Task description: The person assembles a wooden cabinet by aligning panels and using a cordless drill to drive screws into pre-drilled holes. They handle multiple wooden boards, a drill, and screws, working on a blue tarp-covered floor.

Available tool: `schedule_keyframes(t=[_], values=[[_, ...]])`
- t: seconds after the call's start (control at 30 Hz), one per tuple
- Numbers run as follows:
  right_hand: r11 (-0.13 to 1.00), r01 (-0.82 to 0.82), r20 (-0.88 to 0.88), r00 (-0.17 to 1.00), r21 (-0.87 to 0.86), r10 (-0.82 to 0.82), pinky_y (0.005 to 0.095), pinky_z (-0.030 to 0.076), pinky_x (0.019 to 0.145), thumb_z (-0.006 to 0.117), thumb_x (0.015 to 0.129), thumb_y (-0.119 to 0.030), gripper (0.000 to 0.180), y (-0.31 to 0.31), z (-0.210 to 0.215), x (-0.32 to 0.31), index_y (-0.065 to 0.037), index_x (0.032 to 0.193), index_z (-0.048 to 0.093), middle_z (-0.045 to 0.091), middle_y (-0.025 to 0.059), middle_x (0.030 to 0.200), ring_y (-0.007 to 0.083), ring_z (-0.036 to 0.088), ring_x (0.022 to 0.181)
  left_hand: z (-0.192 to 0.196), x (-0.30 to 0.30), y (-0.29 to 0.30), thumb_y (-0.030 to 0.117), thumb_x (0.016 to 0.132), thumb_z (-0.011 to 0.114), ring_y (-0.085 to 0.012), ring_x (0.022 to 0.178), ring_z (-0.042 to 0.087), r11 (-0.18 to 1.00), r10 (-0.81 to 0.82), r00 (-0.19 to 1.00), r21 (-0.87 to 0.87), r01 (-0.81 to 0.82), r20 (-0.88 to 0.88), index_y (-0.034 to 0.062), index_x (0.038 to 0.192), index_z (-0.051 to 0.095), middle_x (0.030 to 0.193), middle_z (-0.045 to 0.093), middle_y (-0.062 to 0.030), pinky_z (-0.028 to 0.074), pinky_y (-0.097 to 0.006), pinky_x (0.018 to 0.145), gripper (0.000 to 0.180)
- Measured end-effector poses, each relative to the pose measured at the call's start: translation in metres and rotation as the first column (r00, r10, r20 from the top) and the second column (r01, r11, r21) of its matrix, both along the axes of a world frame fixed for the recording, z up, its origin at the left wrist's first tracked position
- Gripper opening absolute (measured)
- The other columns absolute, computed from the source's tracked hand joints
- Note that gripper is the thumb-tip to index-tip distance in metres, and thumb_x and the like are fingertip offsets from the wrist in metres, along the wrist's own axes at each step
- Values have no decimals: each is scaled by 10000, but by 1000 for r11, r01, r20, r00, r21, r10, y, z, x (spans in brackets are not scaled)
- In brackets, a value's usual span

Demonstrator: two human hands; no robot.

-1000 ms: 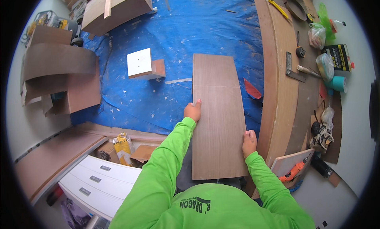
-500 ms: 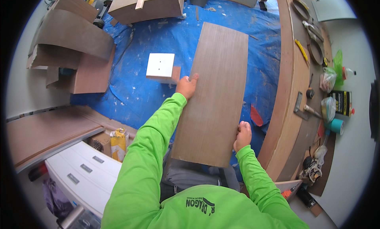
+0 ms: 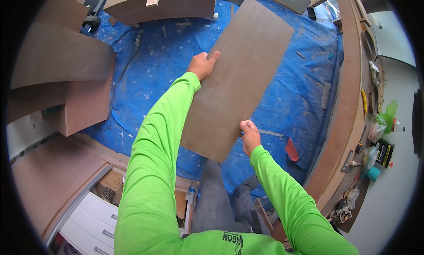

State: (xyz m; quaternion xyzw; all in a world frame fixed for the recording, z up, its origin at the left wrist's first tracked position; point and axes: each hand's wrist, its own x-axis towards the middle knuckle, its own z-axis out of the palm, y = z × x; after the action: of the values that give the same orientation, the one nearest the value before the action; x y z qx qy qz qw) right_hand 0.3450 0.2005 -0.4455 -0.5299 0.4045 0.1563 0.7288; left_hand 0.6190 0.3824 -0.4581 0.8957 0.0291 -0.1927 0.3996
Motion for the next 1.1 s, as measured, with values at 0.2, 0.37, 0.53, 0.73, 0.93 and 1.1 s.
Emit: schedule_keyframes(t=[0.2, 0.37, 0.53, 0.73, 0.93, 1.1], values=[[992, -125, 6, 992, 10, 125, 282, 385, 790, 553, 1018, -244, 189, 49, -39, 15, -89, 911, 575, 524, -45, 857, 93, 454, 847, -40, 24, 50, 663, 933, 524, -441, 1012, 651, 1000, -17, 1000, 10, 17, -26, -36, 1028, 673, 1045, 680, -295, 494, -459, 877, 721], [976, -219, -98, 971, 16, 220, 326, 410, 875, 547, 1018, -305, 201, 63, -56, 9, -119, 947, 575, 554, -35, 940, 121, 491, 959, -57, 27, 51, 701, 925, 494, -432, 993, 653, 994, -53, 996, 87, 59, -76, -30, 1025, 670, 1024, 685, -279, 494, -457, 864, 759], [988, -141, -177, 973, 61, 150, 288, 390, 769, 568, 1009, -263, 193, 67, -50, 21, -89, 927, 589, 514, -28, 834, 107, 449, 814, -68, 20, 61, 739, 908, 478, -438, 998, 645, 987, -35, 999, 155, 39, -28, -11, 1052, 666, 1031, 686, -269, 496, -455, 856, 787], [979, -202, -197, 958, 40, 206, 328, 443, 816, 589, 992, -292, 210, 37, -54, 12, -91, 930, 601, 575, 9, 879, 148, 528, 870, -69, 21, 50, 722, 905, 508, -448, 973, 656, 970, -72, 997, 232, 67, 11, 5, 1134, 646, 1009, 690, -273, 511, -484, 856, 765], [999, -14, -195, 981, -33, 7, 299, 480, 710, 576, 1004, -250, 201, -30, -10, -36, -67, 928, 609, 603, 29, 842, 127, 562, 775, -70, -2, 53, 540, 931, 627, -430, 1056, 615, 972, -28, 935, 227, -56, 353, -13, 1174, 624, 1141, 664, -263, 475, -443, 945, 604], [976, 192, -97, 975, -99, -202, 271, 497, 660, 561, 1023, -249, 228, -89, 72, -91, -54, 920, 621, 619, 23, 795, 121, 584, 702, -33, -83, 12, 327, 1020, 522, -363, 1108, 600, 947, -141, 670, 297, -124, 729, 7, 1180, 613, 1152, 661, -202, 458, -445, 981, 369]])
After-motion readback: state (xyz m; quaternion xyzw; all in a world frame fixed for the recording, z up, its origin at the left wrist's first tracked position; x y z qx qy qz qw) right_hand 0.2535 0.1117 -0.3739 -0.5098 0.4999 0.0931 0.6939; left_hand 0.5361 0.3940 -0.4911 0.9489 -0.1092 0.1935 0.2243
